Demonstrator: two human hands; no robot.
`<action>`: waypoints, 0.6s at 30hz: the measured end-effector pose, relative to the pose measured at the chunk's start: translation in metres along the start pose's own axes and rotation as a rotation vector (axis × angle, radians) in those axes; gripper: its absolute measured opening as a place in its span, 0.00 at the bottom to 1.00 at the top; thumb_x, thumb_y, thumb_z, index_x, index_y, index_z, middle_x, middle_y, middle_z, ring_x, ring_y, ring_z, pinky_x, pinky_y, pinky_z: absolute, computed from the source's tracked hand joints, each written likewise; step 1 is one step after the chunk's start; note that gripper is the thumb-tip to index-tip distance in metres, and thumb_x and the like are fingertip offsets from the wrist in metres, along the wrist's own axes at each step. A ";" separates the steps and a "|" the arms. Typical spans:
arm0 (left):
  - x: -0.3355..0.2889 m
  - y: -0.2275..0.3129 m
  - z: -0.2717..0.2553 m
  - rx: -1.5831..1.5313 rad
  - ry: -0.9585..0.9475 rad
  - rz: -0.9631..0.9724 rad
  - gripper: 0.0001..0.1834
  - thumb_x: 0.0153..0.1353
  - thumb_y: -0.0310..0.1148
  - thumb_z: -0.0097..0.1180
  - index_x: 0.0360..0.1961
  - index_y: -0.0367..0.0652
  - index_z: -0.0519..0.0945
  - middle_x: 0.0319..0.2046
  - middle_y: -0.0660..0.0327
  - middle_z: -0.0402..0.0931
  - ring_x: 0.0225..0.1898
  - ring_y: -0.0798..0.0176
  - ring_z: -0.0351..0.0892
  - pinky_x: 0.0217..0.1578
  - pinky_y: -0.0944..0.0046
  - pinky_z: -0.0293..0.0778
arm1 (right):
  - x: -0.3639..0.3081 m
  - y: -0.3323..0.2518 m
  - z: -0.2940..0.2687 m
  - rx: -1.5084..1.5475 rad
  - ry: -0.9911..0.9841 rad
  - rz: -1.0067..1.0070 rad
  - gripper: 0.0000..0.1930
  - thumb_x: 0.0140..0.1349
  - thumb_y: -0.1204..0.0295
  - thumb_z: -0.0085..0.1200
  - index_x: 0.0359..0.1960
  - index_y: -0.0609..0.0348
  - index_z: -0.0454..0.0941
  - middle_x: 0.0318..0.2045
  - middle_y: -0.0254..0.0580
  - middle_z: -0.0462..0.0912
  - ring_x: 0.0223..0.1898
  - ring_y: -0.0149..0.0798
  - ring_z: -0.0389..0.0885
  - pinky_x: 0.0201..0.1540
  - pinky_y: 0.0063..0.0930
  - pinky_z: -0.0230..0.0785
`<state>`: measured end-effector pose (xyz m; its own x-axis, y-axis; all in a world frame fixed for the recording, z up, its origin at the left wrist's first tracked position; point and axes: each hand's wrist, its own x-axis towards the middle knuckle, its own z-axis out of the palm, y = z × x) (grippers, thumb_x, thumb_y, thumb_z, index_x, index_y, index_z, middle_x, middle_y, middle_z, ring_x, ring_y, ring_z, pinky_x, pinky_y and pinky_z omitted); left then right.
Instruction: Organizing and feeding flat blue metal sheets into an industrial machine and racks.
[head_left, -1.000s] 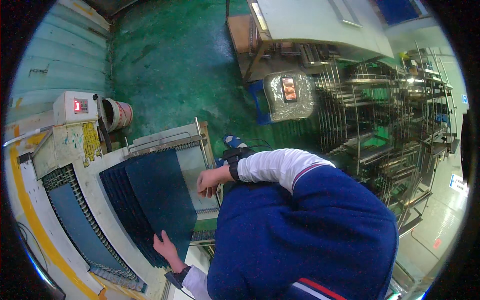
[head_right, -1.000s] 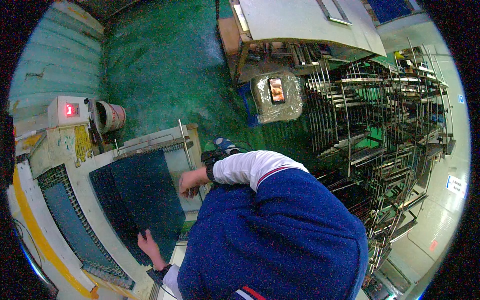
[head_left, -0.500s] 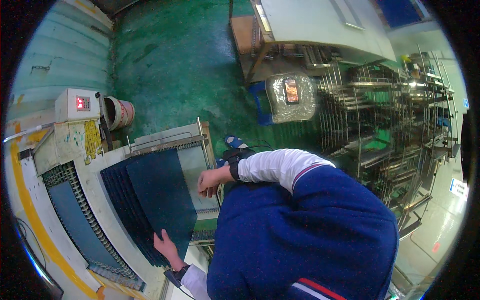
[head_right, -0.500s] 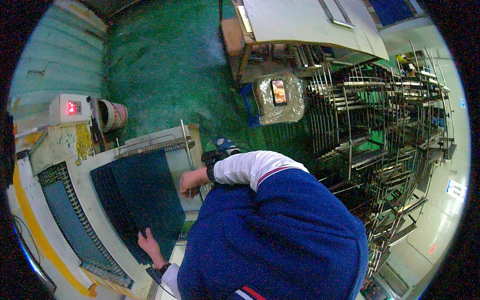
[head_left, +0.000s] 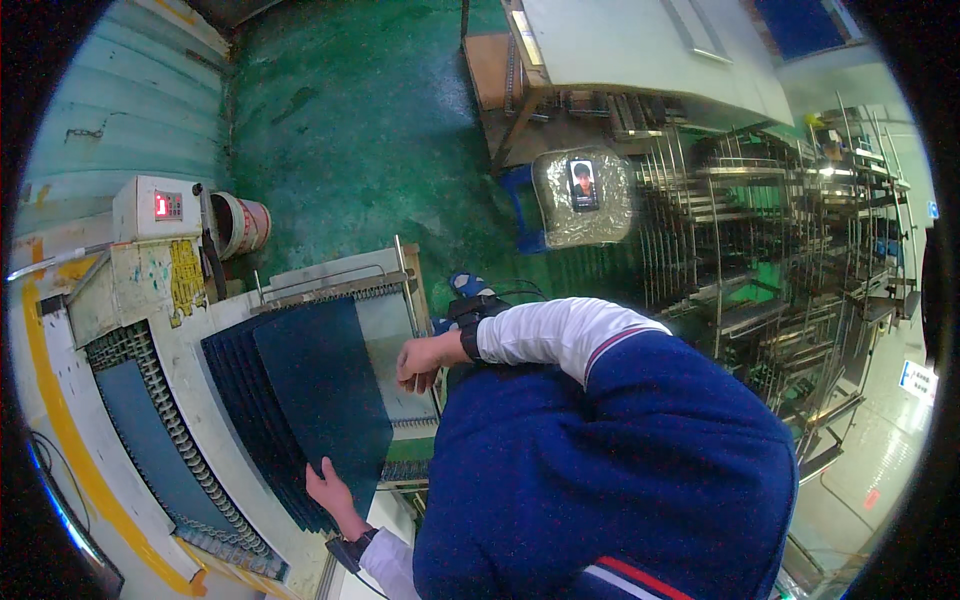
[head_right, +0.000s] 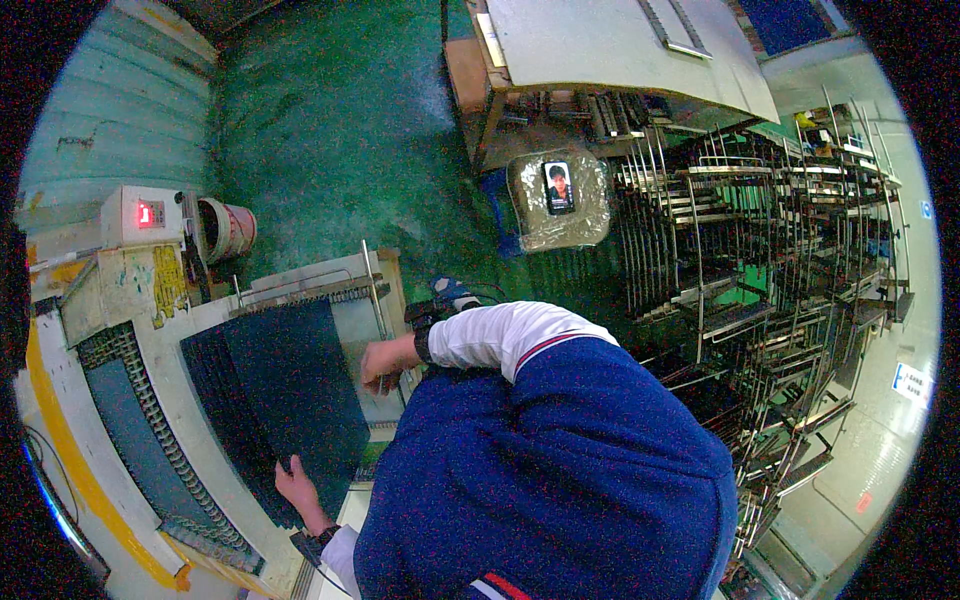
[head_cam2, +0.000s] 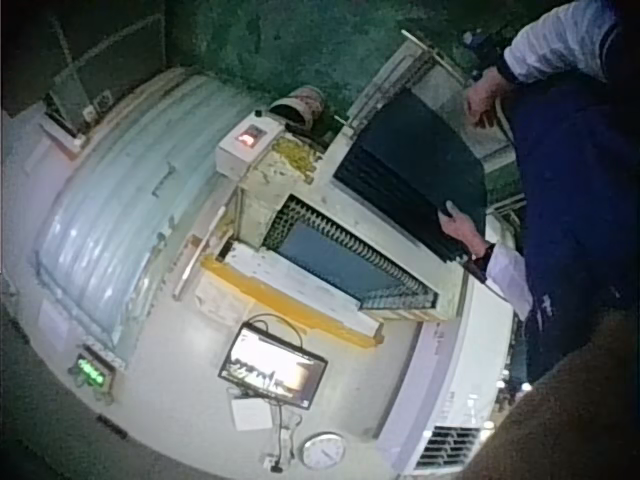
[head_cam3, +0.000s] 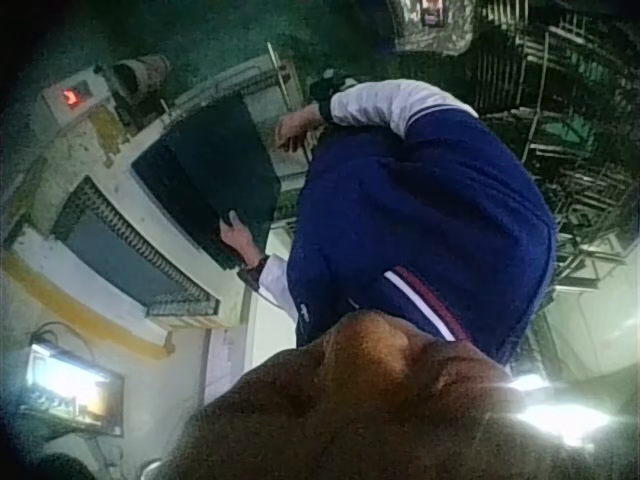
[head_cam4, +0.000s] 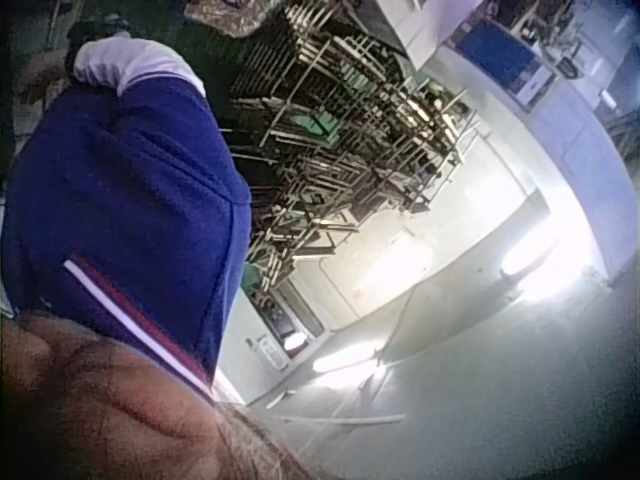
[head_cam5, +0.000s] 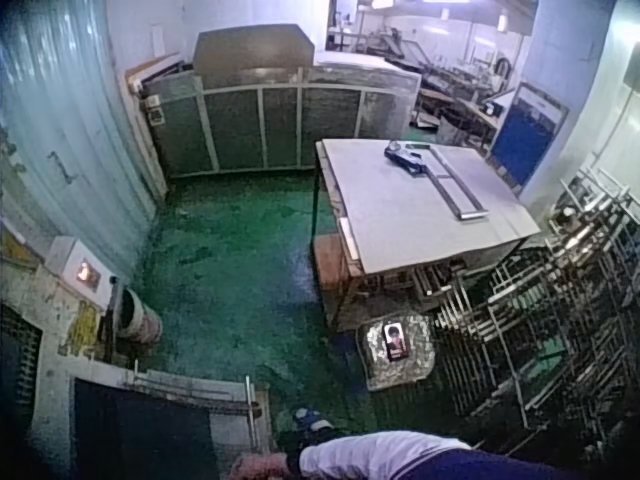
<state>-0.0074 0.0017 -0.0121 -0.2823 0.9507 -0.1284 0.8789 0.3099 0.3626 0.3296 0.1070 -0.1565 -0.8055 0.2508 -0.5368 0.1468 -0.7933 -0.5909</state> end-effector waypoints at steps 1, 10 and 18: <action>0.000 0.000 0.000 0.009 0.004 0.002 0.23 0.61 0.37 0.59 0.46 0.24 0.76 0.38 0.38 0.80 0.39 0.38 0.79 0.41 0.51 0.73 | 0.002 0.003 -0.002 0.007 -0.007 -0.008 0.15 0.65 0.61 0.52 0.44 0.59 0.80 0.38 0.43 0.84 0.36 0.41 0.85 0.36 0.34 0.79; 0.002 0.021 -0.009 0.003 -0.085 -0.054 0.19 0.62 0.33 0.56 0.47 0.26 0.76 0.40 0.42 0.80 0.40 0.43 0.80 0.44 0.54 0.72 | 0.001 0.002 -0.003 0.024 0.014 -0.008 0.13 0.64 0.63 0.52 0.42 0.58 0.81 0.38 0.43 0.85 0.35 0.41 0.86 0.35 0.35 0.80; 0.005 0.017 -0.010 -0.005 -0.105 -0.075 0.17 0.59 0.30 0.57 0.46 0.29 0.78 0.39 0.45 0.82 0.39 0.48 0.81 0.43 0.56 0.73 | -0.002 -0.003 -0.003 0.011 0.052 0.000 0.13 0.64 0.63 0.52 0.41 0.59 0.82 0.38 0.43 0.85 0.35 0.40 0.86 0.35 0.34 0.80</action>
<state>0.0021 0.0118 0.0031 -0.3048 0.9188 -0.2509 0.8550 0.3801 0.3530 0.3324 0.1105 -0.1551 -0.7748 0.2793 -0.5671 0.1399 -0.7992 -0.5846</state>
